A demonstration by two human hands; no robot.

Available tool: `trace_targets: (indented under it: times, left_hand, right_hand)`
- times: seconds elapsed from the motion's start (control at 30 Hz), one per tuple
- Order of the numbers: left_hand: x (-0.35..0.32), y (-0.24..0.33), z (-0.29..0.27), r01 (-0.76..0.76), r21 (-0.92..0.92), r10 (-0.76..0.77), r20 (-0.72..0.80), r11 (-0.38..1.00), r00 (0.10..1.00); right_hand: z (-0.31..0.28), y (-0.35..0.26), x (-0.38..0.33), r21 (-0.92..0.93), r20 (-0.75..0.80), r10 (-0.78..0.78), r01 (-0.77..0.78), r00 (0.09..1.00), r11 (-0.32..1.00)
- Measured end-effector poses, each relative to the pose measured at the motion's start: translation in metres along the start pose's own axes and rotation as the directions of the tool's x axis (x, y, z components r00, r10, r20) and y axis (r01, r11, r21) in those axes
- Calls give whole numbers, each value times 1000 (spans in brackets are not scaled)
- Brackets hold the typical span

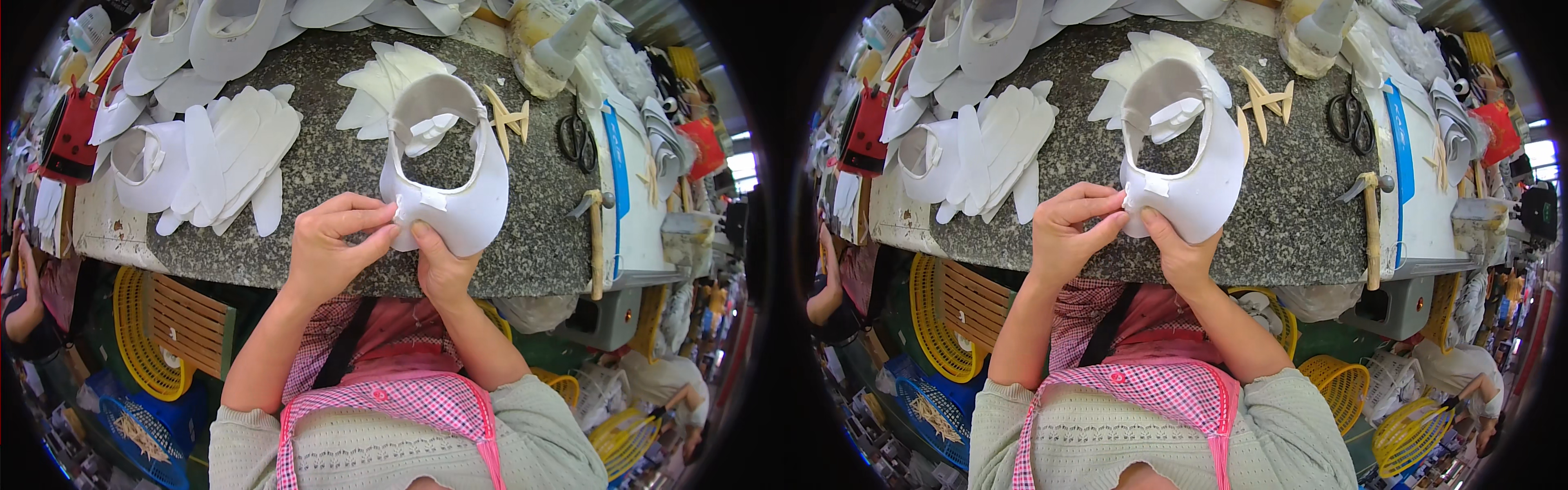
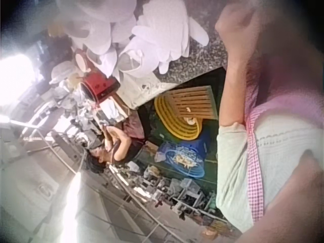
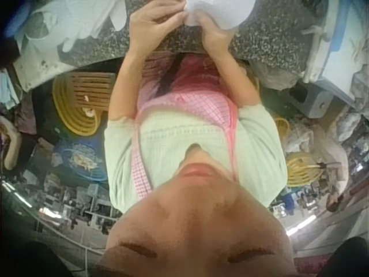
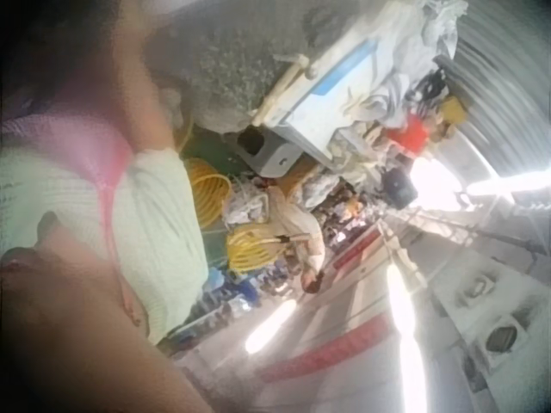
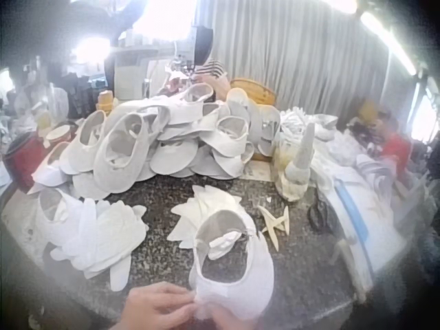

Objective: The person assembles shoe uppers by taking shoe uppers and stiffener inserts from the workbench, positioning the inserts inside the toe sections, and pressing the materials together by hand.

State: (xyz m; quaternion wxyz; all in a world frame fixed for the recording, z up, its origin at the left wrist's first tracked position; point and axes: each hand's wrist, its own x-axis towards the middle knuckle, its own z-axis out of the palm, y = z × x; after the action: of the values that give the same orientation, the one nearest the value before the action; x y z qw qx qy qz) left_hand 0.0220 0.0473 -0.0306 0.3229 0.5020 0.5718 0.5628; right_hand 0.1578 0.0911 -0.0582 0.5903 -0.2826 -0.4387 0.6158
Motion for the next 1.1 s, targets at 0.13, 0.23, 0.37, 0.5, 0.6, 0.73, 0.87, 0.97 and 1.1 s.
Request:
trace_targets:
  times: [0.13, 0.23, 0.37, 0.5, 0.6, 0.73, 0.87, 0.97, 1.1]
  left_hand:
    - [-2, 9, -1, -67, 178, 67, 5, 982, 998]
    - [-3, 10, -1, -173, 246, 175, 17, 954, 985]
    - [-3, 7, 2, -222, 322, 232, 7, 920, 973]
    - [-2, 8, 9, -322, 443, 356, 6, 837, 934]
    - [-3, 0, 17, -358, 508, 437, -42, 784, 898]
    - [-3, -2, 20, -188, 348, 266, -191, 918, 945]
    - [2, 0, 9, 126, -231, -140, -45, 965, 989]
    - [1, 2, 4, -49, -99, 47, -24, 994, 999]
    - [9, 13, -8, -182, 234, 169, 76, 955, 983]
  right_hand:
    - [1, 0, -1, -21, 17, -26, 26, 1000, 999]
    - [3, 0, 0, -43, 11, -38, 39, 999, 998]
    - [2, 1, -1, -62, -1, -22, 21, 1000, 998]
    - [2, 0, 0, -94, 8, -38, 39, 999, 995]
    - [0, 2, 1, -92, 16, -9, 10, 1000, 996]
    - [1, 1, 2, 6, 13, 75, -75, 997, 997]
    - [4, -3, 4, 221, -2, 168, -163, 986, 962]
    - [1, -2, 4, 193, 25, 185, -186, 983, 963]
    - [-1, -2, 2, 130, 49, 145, -151, 988, 980]
